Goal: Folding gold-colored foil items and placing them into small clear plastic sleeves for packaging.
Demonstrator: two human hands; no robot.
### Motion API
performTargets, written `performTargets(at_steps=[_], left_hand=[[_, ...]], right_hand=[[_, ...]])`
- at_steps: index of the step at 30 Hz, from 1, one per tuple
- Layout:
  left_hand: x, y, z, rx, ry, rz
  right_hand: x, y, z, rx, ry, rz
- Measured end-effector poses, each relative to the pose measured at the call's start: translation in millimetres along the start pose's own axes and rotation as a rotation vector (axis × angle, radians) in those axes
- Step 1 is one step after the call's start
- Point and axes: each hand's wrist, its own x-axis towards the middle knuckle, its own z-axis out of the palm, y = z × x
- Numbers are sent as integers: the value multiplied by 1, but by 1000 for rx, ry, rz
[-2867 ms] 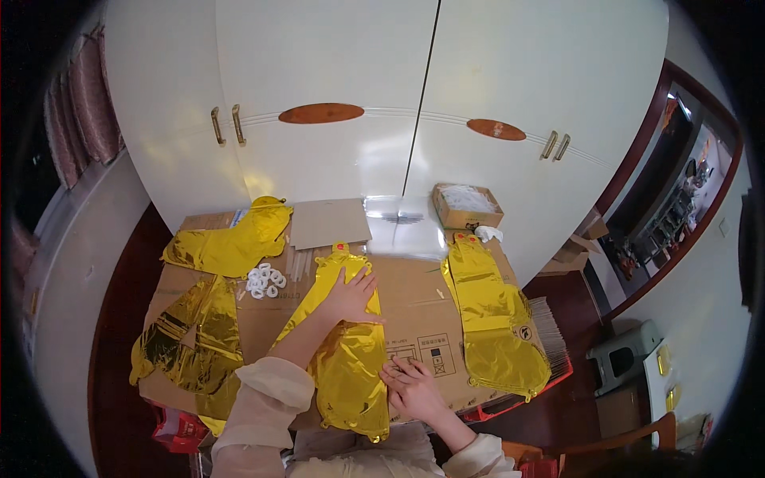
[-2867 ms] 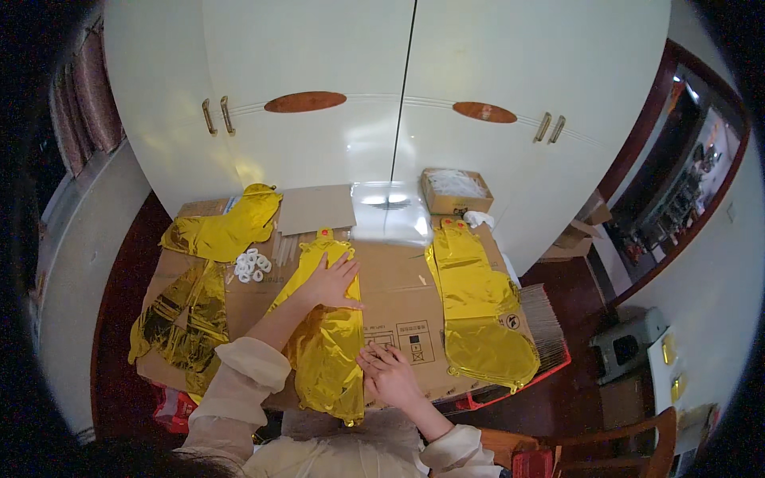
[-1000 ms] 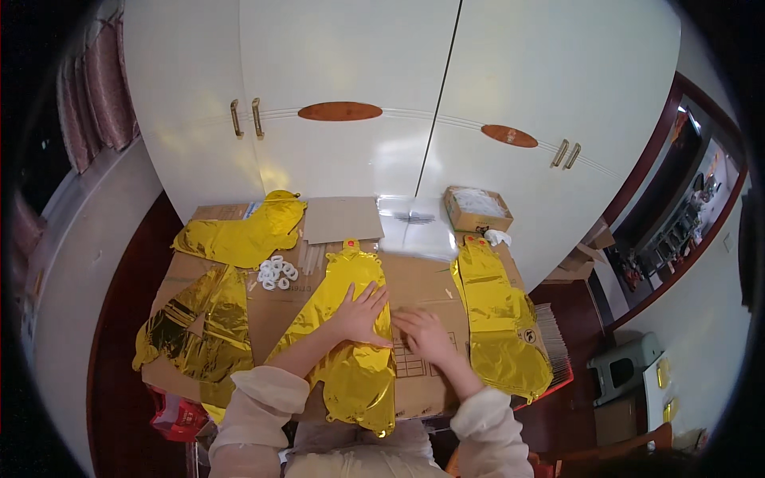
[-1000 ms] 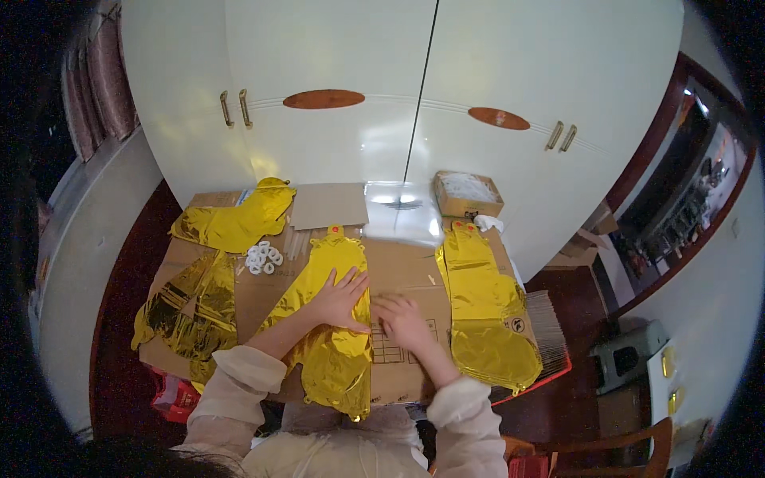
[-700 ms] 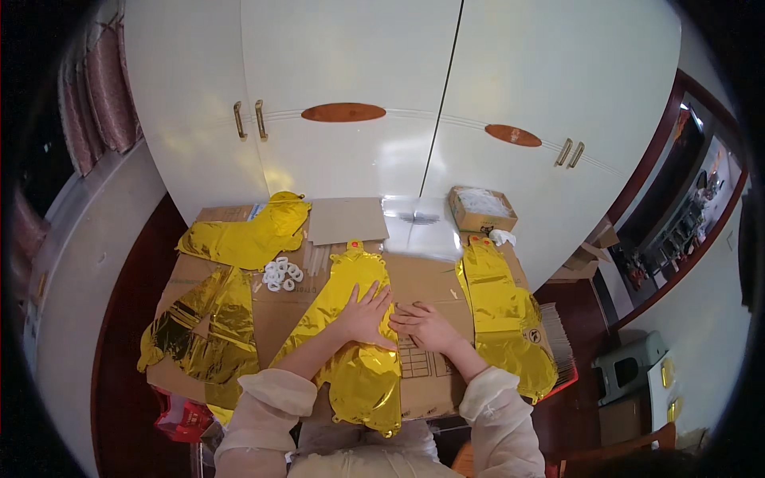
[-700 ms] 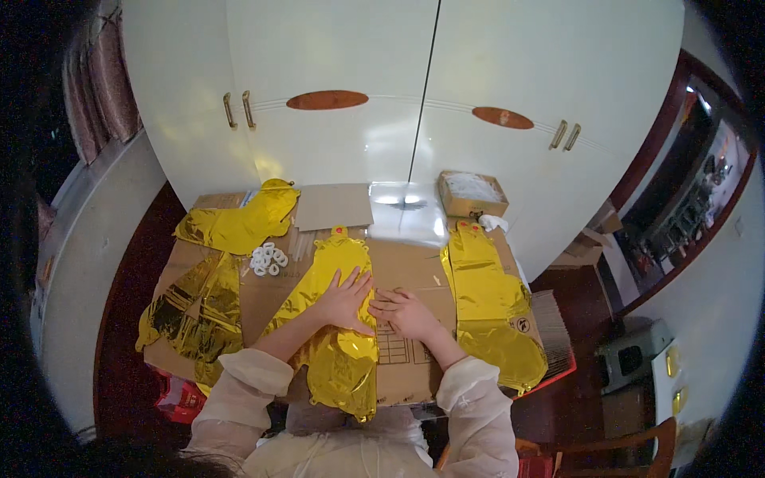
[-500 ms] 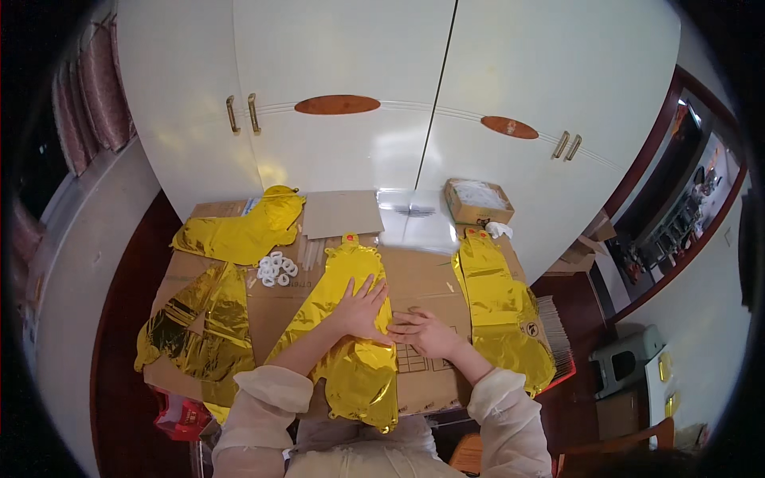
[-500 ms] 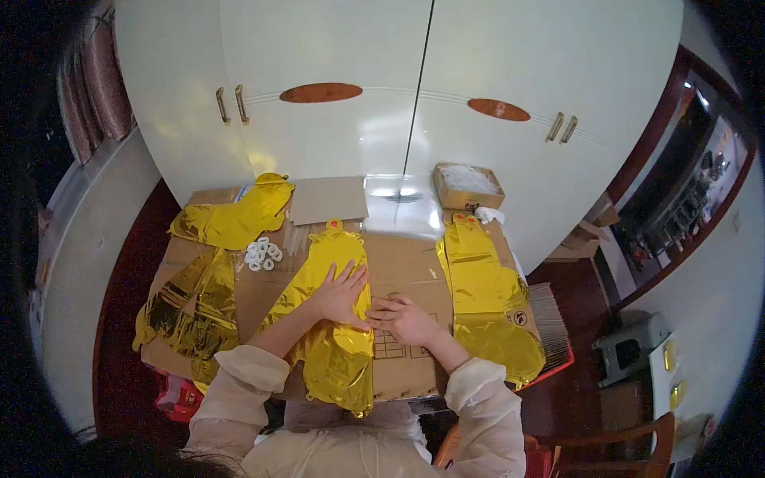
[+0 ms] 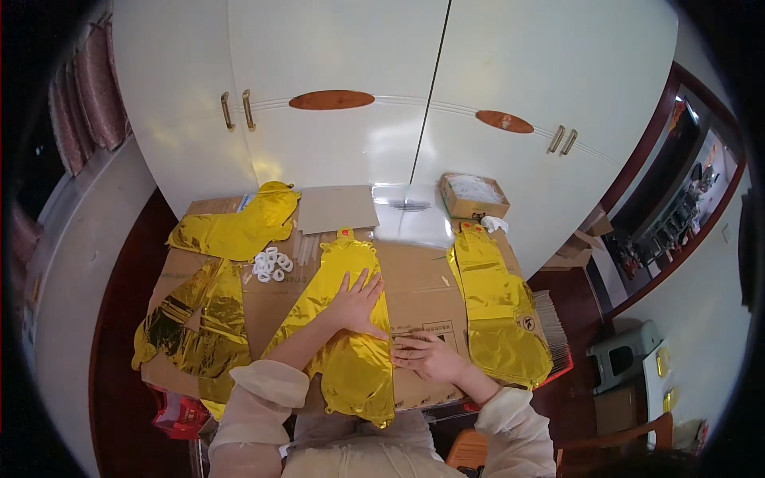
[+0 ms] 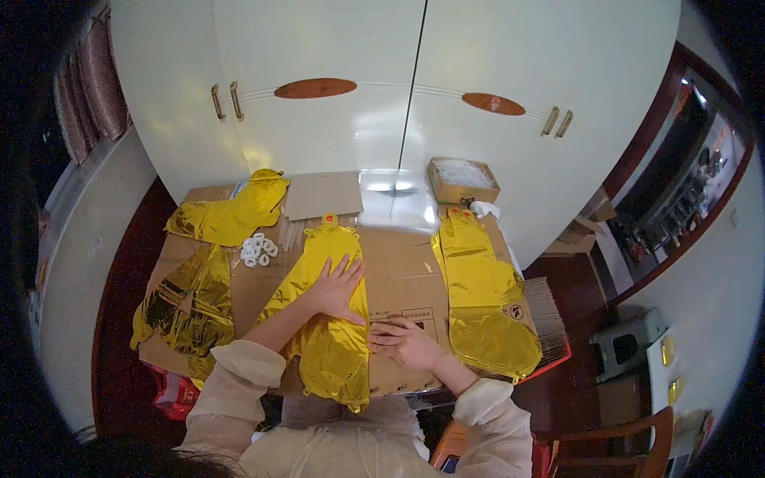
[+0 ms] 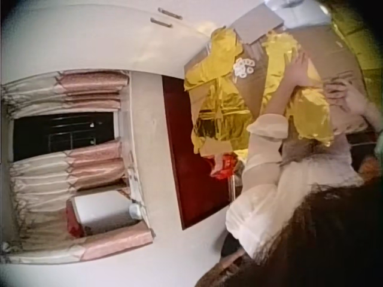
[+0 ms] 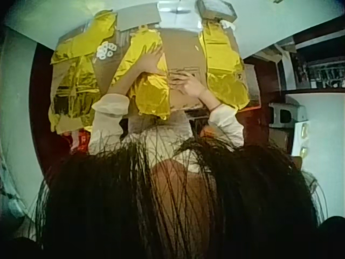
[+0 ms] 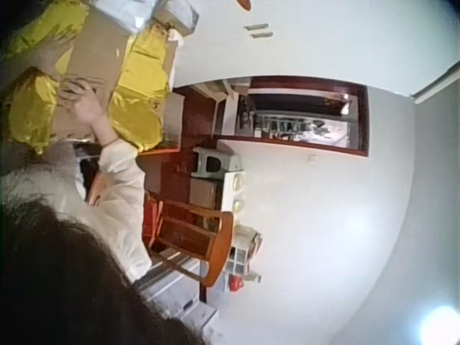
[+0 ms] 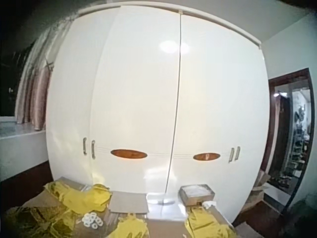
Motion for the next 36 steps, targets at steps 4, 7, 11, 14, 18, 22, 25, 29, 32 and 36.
performTargets(at_steps=[4,7,11,14,18,22,25,29,32,36], left_hand=[[0,1,0,-2,4,1],[-1,1,-1,1,1,-5],[-1,2,-1,15,19,-1],[1,3,-5,35,32,-3],[13,-1,-8,71,45,-29],[29,-12,-8,55,31,-72],[41,-17,-10,55,6,-119],[51,-26,-7,-3,8,-163],[47,-31,-12,-70,102,-176],[-2,-47,-42,-95,133,-188]], right_hand=[[-3,-5,-1,36,14,4],[-4,-10,-3,54,28,11],[-4,-15,-4,66,49,38],[-5,-17,-3,83,49,67],[-6,-17,-1,94,49,88],[-4,-20,-7,98,12,97],[-5,-20,-6,108,1,113],[-6,-21,-4,131,7,134],[-4,-20,-8,193,39,161],[-7,-12,7,369,134,204]])
